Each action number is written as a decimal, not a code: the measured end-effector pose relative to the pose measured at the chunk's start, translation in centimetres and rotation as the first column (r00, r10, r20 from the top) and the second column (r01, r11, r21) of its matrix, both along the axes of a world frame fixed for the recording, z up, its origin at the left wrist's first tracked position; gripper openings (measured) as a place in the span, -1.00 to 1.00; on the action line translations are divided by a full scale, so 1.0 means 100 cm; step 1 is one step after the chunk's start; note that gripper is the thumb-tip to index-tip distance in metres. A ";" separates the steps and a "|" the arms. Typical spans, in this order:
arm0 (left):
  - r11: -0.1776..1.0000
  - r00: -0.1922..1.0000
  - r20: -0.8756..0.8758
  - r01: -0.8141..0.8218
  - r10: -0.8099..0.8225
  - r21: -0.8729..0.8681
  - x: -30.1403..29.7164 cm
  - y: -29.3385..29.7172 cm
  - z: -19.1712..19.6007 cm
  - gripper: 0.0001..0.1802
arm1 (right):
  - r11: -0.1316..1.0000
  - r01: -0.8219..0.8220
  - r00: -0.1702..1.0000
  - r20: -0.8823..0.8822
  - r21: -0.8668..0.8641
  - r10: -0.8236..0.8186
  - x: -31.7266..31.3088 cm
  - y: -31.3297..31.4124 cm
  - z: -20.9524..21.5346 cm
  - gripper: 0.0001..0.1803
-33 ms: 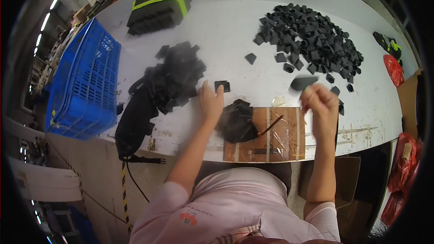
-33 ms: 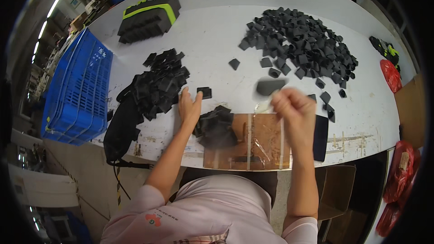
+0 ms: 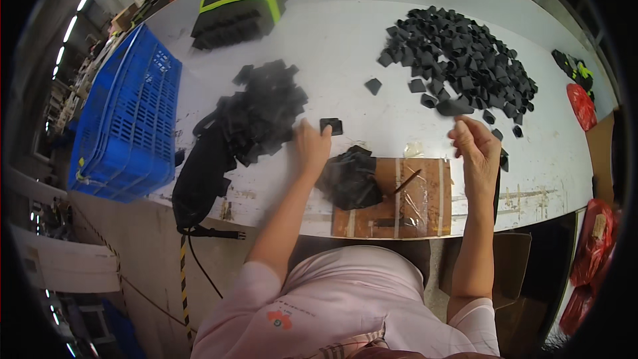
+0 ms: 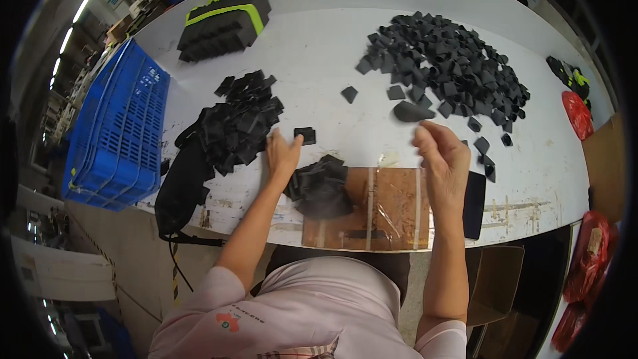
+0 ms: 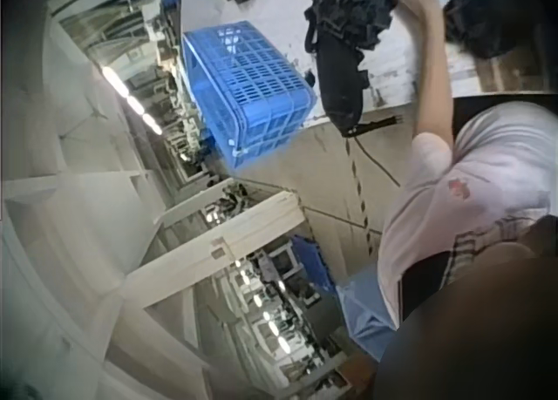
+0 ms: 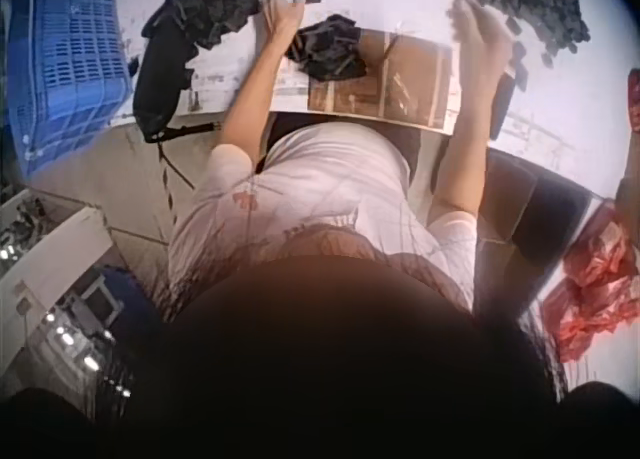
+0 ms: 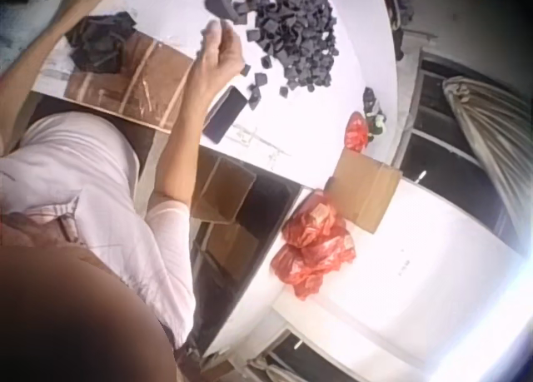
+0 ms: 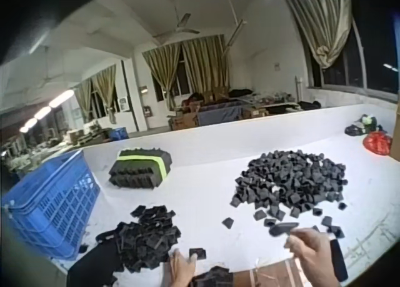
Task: The person is assembling or inspecting small black rubber or plastic industrial components at a workbench.
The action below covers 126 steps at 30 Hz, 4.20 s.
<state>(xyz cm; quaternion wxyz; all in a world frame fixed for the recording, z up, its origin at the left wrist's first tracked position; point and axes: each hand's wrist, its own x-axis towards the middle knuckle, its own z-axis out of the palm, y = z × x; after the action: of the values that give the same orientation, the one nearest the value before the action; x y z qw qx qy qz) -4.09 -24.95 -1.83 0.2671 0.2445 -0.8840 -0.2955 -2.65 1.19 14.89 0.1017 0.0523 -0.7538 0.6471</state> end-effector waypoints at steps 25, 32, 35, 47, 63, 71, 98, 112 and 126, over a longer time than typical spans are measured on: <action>-0.249 0.782 -0.287 0.174 -0.553 0.953 0.116 0.076 0.095 -0.82 | 0.586 -0.048 0.624 0.434 -0.809 0.649 0.084 -0.017 -0.080 -0.85; -0.165 0.760 -0.234 0.168 -0.606 0.972 0.114 0.079 0.096 -0.91 | 0.669 -0.101 0.624 0.476 -0.737 0.619 0.084 -0.014 -0.080 -0.84; 0.127 0.780 -0.160 0.292 -0.605 0.948 0.116 0.086 0.093 -0.92 | 0.912 0.119 0.988 -0.136 0.393 -0.070 0.085 -0.026 -0.072 -0.80; 0.190 0.914 -0.289 0.349 -0.284 0.917 0.116 0.114 0.099 -0.90 | 0.838 0.185 0.926 -0.377 0.513 0.027 0.086 -0.036 -0.091 -0.84; -0.766 0.710 -0.690 0.365 -0.139 0.529 0.088 0.088 0.133 -0.79 | 0.747 -0.378 0.809 0.198 -0.547 0.554 0.054 -0.019 -0.013 -0.78; -0.485 0.812 -0.511 0.339 -0.281 0.806 0.082 0.094 0.130 -0.82 | 0.640 -0.457 0.711 0.179 -0.617 0.680 0.028 -0.019 -0.039 -0.73; -0.096 0.757 -0.647 0.640 -0.092 0.762 0.089 0.104 0.136 -0.91 | 0.959 0.031 0.783 -0.603 0.282 0.152 0.042 -0.028 -0.023 -0.81; 0.525 0.534 -0.527 0.831 -0.661 0.184 0.071 0.093 0.146 -0.84 | 0.943 -0.132 0.865 -0.430 0.304 0.260 0.039 -0.015 -0.022 -0.82; 0.597 0.492 -0.529 0.802 -0.691 -0.035 0.070 0.097 0.141 -0.88 | 0.898 -0.020 0.759 -0.578 0.439 0.300 0.038 -0.018 -0.029 -0.72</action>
<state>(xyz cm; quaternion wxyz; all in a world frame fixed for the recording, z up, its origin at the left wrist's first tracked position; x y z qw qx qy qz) 2.94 -15.30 12.24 0.2977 -0.2215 -0.7641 -0.5277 1.14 -0.63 12.02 0.2788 0.3524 -0.7851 0.4262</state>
